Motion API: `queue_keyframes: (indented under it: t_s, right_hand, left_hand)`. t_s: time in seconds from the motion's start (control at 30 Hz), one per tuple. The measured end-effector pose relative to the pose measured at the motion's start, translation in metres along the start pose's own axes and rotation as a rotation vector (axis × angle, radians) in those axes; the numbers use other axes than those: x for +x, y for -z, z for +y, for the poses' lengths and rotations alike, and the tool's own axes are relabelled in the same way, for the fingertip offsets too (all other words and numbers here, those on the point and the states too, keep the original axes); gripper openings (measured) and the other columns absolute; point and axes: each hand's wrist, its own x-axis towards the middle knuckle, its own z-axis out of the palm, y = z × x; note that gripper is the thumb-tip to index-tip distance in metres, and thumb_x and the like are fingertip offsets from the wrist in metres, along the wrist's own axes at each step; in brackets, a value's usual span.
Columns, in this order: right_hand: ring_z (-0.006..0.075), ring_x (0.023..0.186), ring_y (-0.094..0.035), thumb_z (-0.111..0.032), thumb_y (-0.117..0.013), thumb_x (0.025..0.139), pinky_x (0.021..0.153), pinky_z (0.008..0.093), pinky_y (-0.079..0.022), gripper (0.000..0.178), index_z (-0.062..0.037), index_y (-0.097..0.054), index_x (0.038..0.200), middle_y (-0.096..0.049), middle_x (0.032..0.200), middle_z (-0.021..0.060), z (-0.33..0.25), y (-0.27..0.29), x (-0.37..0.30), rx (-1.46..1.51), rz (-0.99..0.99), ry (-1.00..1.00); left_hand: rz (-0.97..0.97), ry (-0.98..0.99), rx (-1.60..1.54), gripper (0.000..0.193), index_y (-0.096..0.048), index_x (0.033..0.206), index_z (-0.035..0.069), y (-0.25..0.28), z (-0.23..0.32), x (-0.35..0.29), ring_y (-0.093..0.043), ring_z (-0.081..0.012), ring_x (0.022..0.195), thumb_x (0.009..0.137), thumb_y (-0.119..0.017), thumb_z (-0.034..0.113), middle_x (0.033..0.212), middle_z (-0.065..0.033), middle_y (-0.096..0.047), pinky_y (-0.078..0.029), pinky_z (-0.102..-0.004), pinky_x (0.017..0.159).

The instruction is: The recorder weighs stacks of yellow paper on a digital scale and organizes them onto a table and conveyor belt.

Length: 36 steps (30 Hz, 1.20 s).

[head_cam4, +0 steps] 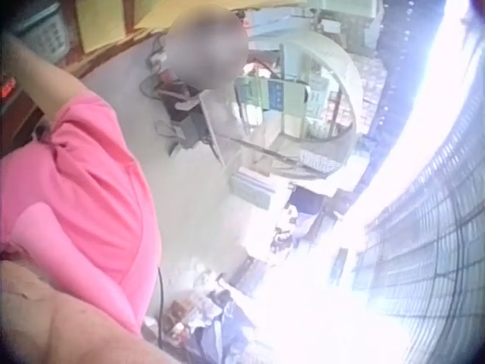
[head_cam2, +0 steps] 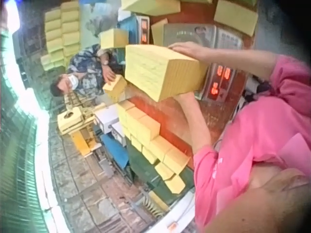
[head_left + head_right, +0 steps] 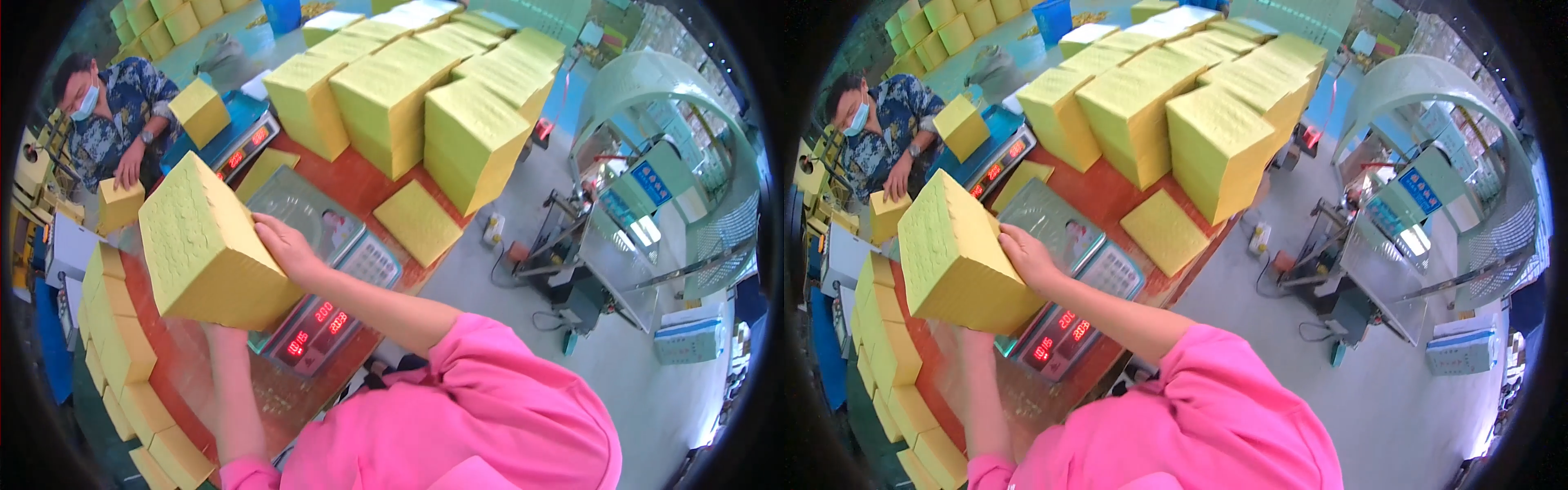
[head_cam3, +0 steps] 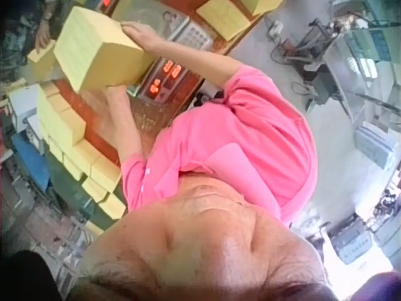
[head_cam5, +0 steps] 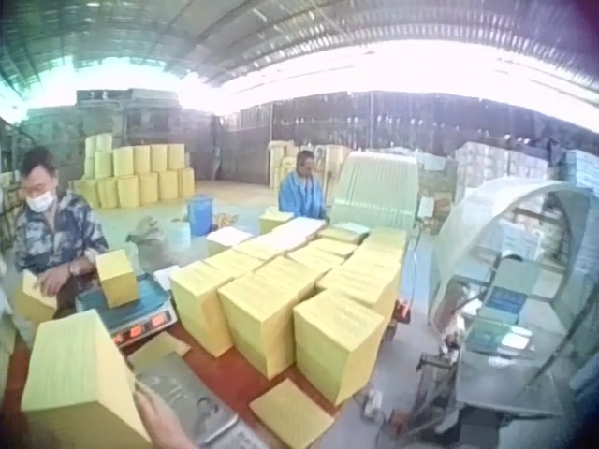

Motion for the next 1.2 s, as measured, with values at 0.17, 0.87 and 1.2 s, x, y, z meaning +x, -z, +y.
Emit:
queue_keyframes:
  t_s: [0.17,0.87,1.2]
  right_hand:
    - [0.0266,0.125,-0.052,-0.029,-0.047,0.100,0.105,0.0320,-0.038,0.044,0.0016,-0.052,0.132,-0.057,0.132,0.0173,-0.010,0.002,-0.064,-0.051,0.141,0.105]
    - [0.0216,0.123,-0.051,-0.020,-0.049,0.099,0.102,0.0335,-0.040,0.042,0.0037,-0.051,0.134,-0.055,0.132,0.0138,-0.033,0.149,-0.059,-0.375,0.172,-0.058]
    - [0.0170,0.108,-0.055,-0.035,-0.060,0.094,0.093,0.0319,-0.044,0.048,-0.0028,-0.057,0.130,-0.062,0.120,0.0058,0.003,0.131,-0.030,-0.069,0.003,-0.390]
  left_hand:
    - [0.045,0.115,0.015,0.050,-0.040,0.140,0.007,-0.022,0.009,-0.068,-0.053,-0.0273,0.119,0.102,-0.041,0.039,0.135,-0.0141,-0.051,-0.049,-0.0448,0.096]
    - [0.127,0.013,0.077,0.044,-0.057,0.119,0.001,0.022,-0.024,-0.043,-0.063,-0.0176,0.087,0.091,-0.062,0.035,0.103,-0.0075,-0.066,-0.051,-0.0352,0.081]
    - [0.093,0.178,-0.179,0.044,-0.054,0.125,-0.001,0.054,-0.049,-0.034,-0.063,-0.0197,0.104,0.092,-0.063,0.026,0.119,-0.0132,-0.063,-0.051,-0.0348,0.089]
